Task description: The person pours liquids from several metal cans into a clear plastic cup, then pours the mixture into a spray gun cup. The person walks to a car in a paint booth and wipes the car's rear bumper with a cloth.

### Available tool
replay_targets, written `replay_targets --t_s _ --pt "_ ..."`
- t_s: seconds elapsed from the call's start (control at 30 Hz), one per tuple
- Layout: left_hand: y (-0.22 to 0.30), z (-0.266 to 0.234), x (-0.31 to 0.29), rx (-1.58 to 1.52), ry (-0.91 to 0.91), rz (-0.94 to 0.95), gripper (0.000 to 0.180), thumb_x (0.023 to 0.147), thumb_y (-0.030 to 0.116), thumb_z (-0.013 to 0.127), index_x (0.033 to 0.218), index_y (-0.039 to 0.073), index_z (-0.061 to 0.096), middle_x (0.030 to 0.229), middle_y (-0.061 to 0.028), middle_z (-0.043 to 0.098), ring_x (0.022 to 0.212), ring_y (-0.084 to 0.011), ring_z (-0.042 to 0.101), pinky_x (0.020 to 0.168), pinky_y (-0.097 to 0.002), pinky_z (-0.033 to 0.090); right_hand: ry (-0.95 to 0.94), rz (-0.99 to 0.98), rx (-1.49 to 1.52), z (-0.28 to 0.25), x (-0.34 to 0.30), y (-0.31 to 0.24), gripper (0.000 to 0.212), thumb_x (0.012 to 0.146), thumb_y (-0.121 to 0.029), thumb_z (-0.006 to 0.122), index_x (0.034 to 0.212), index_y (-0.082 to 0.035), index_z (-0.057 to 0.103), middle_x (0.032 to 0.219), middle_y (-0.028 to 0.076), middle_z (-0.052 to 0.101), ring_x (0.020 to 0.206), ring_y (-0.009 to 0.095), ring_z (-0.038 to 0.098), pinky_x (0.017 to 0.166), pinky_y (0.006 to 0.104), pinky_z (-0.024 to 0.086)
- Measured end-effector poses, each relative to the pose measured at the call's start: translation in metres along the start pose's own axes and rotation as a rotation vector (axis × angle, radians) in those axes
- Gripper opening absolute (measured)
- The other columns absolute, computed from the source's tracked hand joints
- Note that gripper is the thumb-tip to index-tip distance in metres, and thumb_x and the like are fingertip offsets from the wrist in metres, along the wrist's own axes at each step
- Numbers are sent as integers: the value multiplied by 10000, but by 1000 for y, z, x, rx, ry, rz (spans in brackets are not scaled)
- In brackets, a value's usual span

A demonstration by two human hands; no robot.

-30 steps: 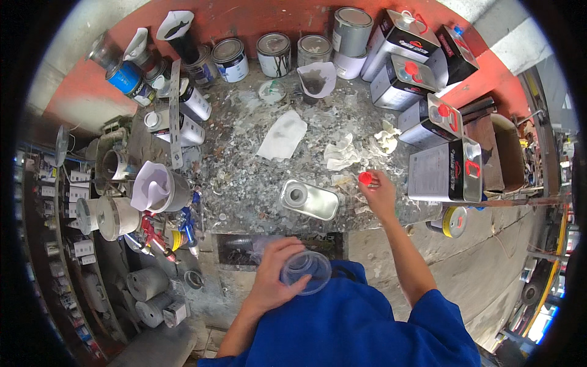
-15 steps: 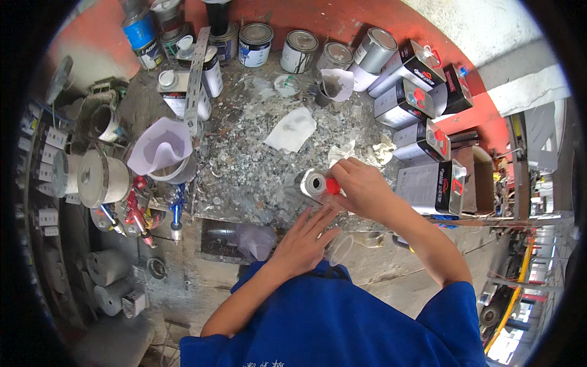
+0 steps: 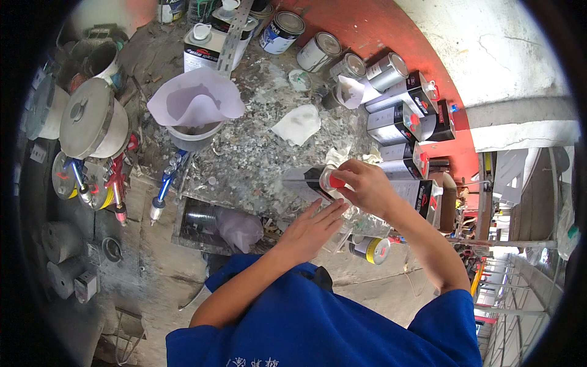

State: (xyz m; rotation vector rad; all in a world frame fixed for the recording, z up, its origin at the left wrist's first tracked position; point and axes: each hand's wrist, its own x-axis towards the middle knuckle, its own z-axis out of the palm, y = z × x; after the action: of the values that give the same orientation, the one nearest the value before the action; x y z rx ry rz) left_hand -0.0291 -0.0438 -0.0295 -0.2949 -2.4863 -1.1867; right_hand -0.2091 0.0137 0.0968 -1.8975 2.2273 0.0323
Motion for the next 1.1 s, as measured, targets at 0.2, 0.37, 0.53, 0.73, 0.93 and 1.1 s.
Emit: replay_targets --t_s 0.2,0.37,0.53,0.73,0.93,1.1 --pt "-1 -2 -2 -1 -22 0 486 825 52 608 1310 26 584 1602 -124 384 1520 -235 296 1233 -501 265 -50 190 96 -2 5 -2 325 789 -258 838 997 -28 743 835 135 699 700 294 706 628 366 559" --pt "-3 -2 1 12 -37 4 434 878 76 564 1309 29 588 1599 -120 391 1513 -223 312 1225 -503 278 90 433 167 10 4 -18 417 811 -408 822 906 -10 737 699 162 693 665 339 705 617 419 549" --pt "-4 -4 0 -25 -32 6 419 893 87 557 1307 31 586 1600 -108 392 1512 -203 313 1224 -507 275 -89 333 156 -7 5 -7 355 845 -305 812 1005 1 730 769 167 713 670 303 713 629 366 561" --pt "-9 -7 3 14 -47 25 415 920 120 532 1323 26 570 1598 -100 398 1506 -194 326 1215 -499 284 -155 149 35 -4 2 -3 405 804 -169 801 1157 -6 686 899 125 703 752 267 704 654 357 568" --pt "-9 3 1 45 -8 4 424 916 110 540 1334 41 568 1591 -85 410 1500 -183 337 1207 -484 299 -97 -128 -250 -2 -2 -6 485 740 -141 748 1199 -35 635 1005 92 672 880 253 679 676 374 573" --pt "-9 2 1 -13 -5 7 424 912 109 549 1330 43 570 1589 -92 411 1493 -196 349 1195 -477 324 -137 -50 -199 -8 2 -12 369 813 -206 736 1129 -31 660 904 106 668 779 262 681 648 399 561"
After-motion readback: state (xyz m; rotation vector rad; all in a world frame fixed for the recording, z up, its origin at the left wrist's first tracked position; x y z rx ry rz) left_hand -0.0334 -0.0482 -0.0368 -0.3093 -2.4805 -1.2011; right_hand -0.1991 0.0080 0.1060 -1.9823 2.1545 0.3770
